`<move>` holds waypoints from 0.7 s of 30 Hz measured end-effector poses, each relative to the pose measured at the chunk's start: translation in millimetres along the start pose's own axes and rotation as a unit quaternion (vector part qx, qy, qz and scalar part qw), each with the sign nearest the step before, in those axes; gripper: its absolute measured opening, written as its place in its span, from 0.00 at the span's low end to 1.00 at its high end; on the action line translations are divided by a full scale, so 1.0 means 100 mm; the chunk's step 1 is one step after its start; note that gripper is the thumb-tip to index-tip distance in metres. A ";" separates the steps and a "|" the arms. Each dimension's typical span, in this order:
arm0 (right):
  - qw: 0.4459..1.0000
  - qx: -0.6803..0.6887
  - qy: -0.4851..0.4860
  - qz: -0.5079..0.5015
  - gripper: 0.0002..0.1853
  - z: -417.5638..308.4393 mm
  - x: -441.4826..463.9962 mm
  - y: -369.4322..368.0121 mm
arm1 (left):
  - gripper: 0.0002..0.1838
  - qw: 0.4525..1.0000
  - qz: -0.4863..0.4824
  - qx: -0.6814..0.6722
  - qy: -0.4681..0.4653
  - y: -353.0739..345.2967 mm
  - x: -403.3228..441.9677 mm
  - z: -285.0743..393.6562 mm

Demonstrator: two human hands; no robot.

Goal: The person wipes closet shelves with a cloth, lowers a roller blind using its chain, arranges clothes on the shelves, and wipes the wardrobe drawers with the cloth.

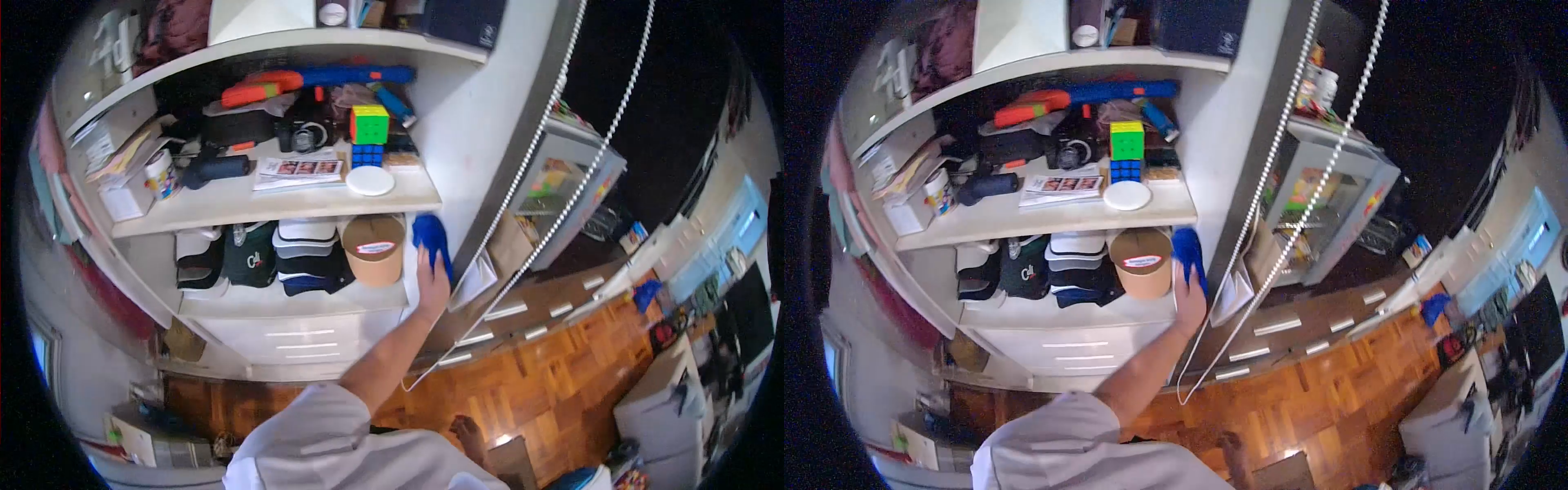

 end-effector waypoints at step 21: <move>0.891 -0.214 -0.019 -0.401 0.25 0.87 0.12 -0.37 | 0.18 0.902 -0.152 0.113 0.387 1.91 -2.38 -2.09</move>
Point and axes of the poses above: each hand's wrist, its own x-axis towards the middle knuckle, its own y-axis out of the back of the hand, z = x × y, the point moved 7 cm from there along x, towards the middle knuckle, and after that the axes turned 13 degrees about y, right-handed, at the moved point
